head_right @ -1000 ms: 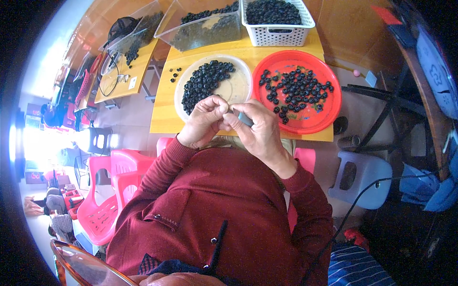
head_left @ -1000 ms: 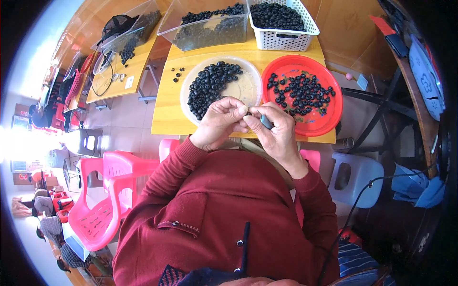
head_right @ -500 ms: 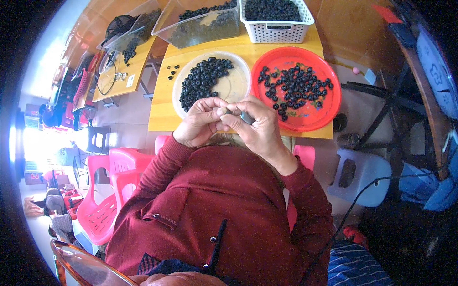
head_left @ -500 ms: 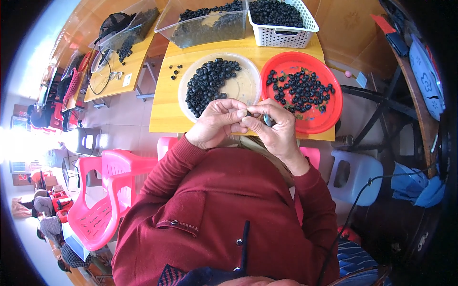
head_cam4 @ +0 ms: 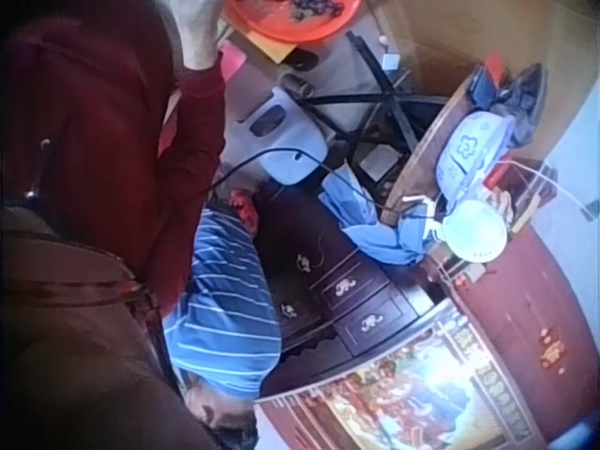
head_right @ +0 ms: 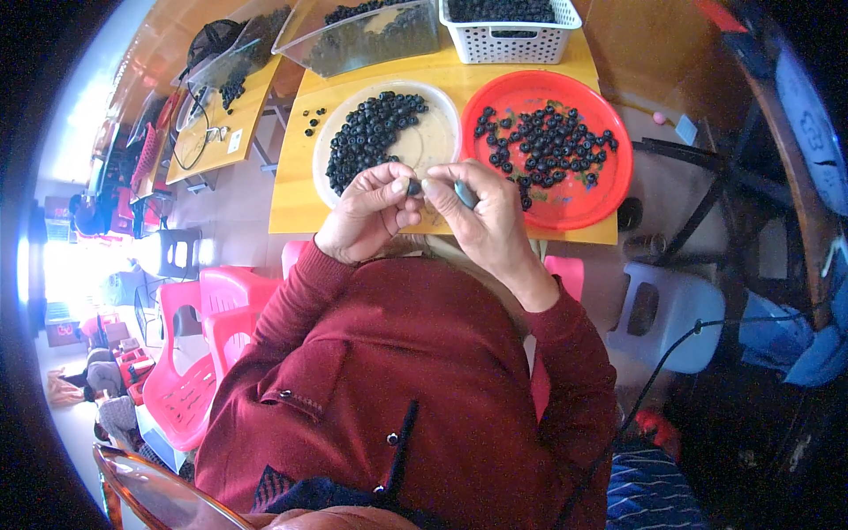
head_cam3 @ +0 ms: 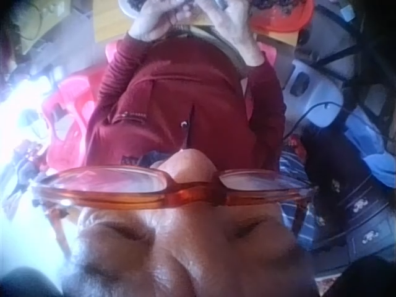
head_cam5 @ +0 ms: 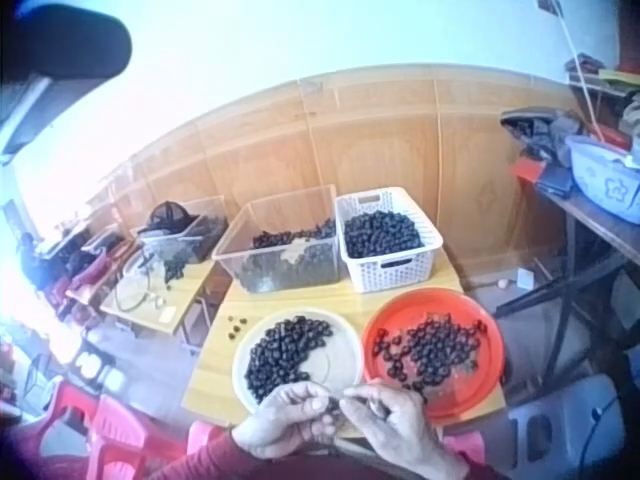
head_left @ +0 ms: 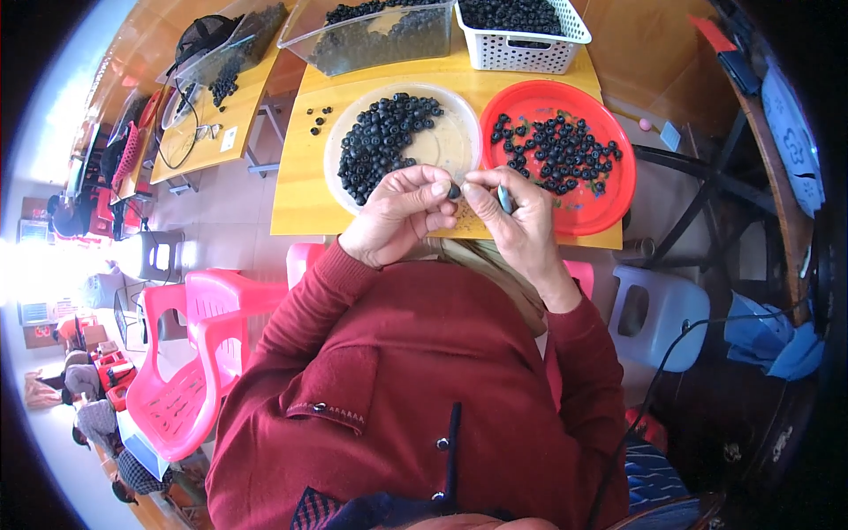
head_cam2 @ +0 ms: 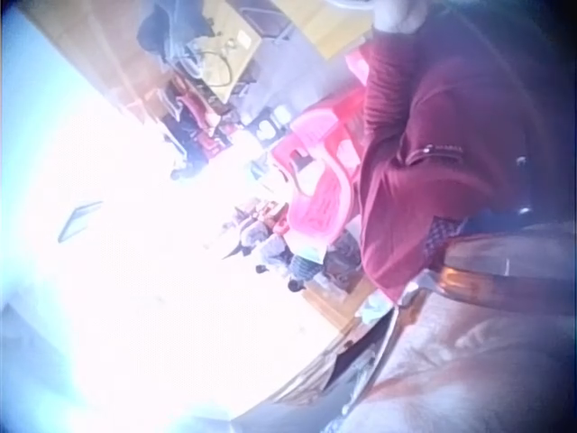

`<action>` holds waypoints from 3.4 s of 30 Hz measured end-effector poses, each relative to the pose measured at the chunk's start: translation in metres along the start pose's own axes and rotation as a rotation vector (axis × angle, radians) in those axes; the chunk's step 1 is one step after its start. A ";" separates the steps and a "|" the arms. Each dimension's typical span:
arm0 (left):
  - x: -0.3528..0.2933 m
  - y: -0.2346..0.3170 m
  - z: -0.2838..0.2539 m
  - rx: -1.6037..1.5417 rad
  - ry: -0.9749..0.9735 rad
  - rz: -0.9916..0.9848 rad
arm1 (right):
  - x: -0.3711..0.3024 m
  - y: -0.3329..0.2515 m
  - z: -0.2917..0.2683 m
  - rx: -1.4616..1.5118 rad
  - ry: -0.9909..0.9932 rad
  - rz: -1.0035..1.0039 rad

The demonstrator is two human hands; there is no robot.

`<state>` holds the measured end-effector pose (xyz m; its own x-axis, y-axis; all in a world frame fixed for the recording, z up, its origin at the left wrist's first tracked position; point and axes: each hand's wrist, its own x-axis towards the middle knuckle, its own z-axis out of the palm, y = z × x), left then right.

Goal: The person sorts small black rubber components by hand, taking them from a pile and placing them into plastic trays on a table.

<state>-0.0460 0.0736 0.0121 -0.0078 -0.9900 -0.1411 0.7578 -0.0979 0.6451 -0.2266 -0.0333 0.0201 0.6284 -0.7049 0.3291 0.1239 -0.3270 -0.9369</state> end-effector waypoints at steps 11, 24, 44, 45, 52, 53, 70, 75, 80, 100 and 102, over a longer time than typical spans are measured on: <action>0.003 -0.005 0.002 -0.071 0.109 0.073 | -0.003 -0.007 0.004 -0.235 -0.055 -0.162; 0.001 -0.008 0.008 -0.150 0.085 0.087 | -0.005 -0.002 0.006 -0.337 -0.037 -0.300; -0.003 -0.012 0.012 -0.034 0.057 0.143 | -0.005 0.003 0.005 -0.261 0.024 -0.298; -0.004 -0.012 0.013 -0.011 0.034 0.152 | -0.001 0.001 -0.001 -0.272 0.028 -0.226; -0.002 -0.007 0.016 -0.041 0.011 0.153 | 0.002 -0.003 -0.010 -0.205 0.021 -0.141; -0.002 -0.007 0.016 -0.034 0.025 0.149 | 0.001 -0.003 -0.010 -0.185 0.003 -0.139; 0.001 -0.013 0.013 0.074 0.073 0.105 | -0.003 -0.005 0.005 -0.193 -0.050 -0.302; 0.001 -0.009 0.014 0.327 0.155 0.172 | 0.001 0.005 -0.012 -0.366 0.058 -0.253; 0.001 0.004 -0.004 1.104 0.430 0.361 | 0.010 0.010 -0.040 -0.671 0.264 -0.112; 0.082 0.050 -0.048 2.351 0.151 0.559 | 0.006 0.011 -0.036 -0.492 0.195 -0.108; 0.082 0.051 -0.048 2.305 0.119 0.511 | 0.006 0.008 -0.036 -0.476 0.186 -0.080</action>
<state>0.0232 -0.0082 -0.0024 -0.0409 -0.9627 0.2676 -0.9947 0.0646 0.0804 -0.2493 -0.0629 0.0194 0.4787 -0.7519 0.4534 -0.2247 -0.6041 -0.7646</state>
